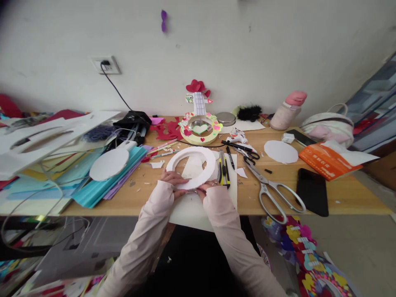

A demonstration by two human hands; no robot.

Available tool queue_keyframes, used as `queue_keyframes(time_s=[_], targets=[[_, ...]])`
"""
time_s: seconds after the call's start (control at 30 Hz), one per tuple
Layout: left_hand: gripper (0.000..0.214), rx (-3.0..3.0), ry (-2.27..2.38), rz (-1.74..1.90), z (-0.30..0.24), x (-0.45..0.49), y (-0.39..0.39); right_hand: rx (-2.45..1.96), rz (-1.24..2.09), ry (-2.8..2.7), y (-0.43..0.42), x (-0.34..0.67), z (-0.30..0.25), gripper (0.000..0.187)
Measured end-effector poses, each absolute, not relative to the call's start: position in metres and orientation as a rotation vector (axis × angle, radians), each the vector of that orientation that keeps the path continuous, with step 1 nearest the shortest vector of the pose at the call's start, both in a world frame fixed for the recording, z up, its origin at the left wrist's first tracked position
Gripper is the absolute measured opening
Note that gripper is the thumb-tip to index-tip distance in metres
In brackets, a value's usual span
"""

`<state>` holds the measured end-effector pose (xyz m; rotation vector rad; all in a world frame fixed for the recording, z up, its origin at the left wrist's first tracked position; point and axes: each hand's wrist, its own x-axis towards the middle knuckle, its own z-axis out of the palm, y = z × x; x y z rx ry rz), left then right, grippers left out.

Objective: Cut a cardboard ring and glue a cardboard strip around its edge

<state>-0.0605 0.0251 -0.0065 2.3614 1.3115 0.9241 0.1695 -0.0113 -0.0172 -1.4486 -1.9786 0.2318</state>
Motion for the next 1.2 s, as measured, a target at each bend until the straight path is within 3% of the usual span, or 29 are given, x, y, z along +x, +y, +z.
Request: queue_keyframes(time_s=[0.27, 0.57, 0.8, 0.93, 1.2], targets=[[0.024, 2.348, 1.301, 0.965, -0.003, -0.059, 0.024, -1.522, 0.367, -1.954, -0.012, 0.170, -0.017, 0.011], [0.026, 2.354, 1.313, 0.972, -0.006, -0.060, 0.027, -1.438, 0.307, -1.889, -0.009, 0.169, -0.028, 0.013], [0.023, 2.164, 1.675, 1.439, -0.022, -0.058, 0.023, -1.447, 0.385, -1.893, -0.013, 0.169, -0.022, 0.011], [0.028, 2.105, 1.877, 1.480, -0.028, -0.061, 0.019, -1.423, 0.382, -1.824, -0.018, 0.171, -0.023, 0.015], [0.040, 2.327, 1.424, 1.391, -0.013, -0.061, 0.019, -1.378, 0.371, -1.709, -0.018, 0.169, -0.024, 0.020]])
